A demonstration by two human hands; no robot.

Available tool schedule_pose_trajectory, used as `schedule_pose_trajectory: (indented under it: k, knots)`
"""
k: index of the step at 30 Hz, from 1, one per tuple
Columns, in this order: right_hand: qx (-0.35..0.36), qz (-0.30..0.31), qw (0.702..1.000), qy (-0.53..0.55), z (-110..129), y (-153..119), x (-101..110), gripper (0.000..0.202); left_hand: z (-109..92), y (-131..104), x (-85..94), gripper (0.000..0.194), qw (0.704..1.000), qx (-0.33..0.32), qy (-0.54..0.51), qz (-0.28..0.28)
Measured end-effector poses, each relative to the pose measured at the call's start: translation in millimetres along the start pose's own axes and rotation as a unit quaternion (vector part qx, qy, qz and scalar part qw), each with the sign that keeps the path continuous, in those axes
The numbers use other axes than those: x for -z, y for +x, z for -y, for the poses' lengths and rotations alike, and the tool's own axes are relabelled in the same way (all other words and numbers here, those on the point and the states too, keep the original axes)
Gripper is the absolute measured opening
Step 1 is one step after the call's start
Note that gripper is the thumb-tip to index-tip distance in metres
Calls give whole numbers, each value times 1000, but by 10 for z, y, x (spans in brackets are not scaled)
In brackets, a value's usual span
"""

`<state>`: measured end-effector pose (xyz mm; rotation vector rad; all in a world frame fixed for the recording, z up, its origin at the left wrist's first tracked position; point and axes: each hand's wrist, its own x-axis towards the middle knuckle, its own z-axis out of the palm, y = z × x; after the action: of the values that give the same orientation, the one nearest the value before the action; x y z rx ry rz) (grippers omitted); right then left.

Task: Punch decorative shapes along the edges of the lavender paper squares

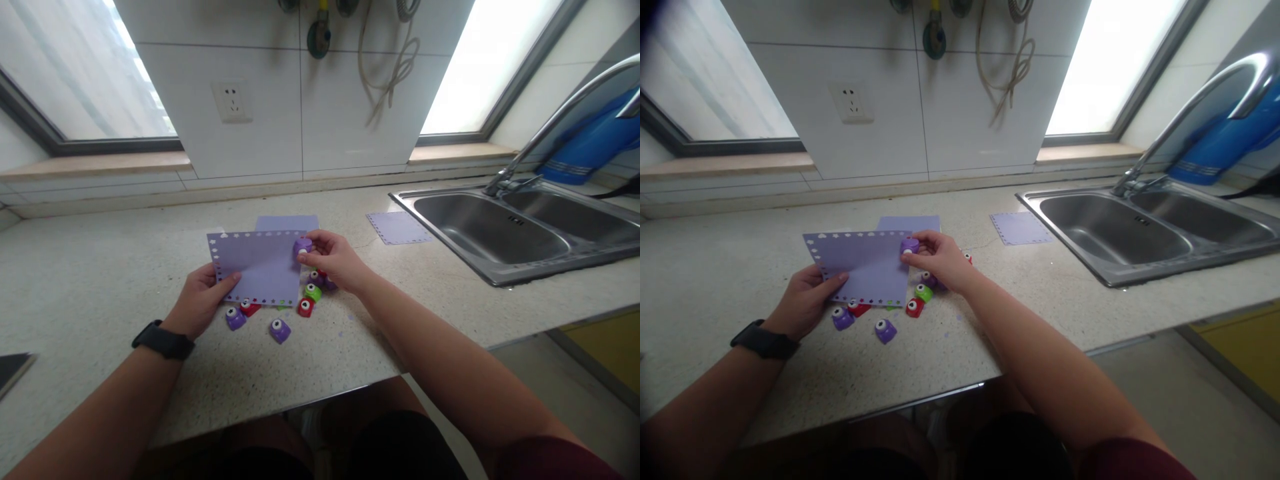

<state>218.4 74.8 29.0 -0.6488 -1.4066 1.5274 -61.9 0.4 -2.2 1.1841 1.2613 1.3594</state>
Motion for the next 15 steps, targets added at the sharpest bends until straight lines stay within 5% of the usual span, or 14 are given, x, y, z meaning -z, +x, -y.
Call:
schedule_pose_trajectory:
  k: [15]
  knots:
    - [16,8,999,-34,-31,8,60,36,0,-3,0,47,1000,3,9,-1]
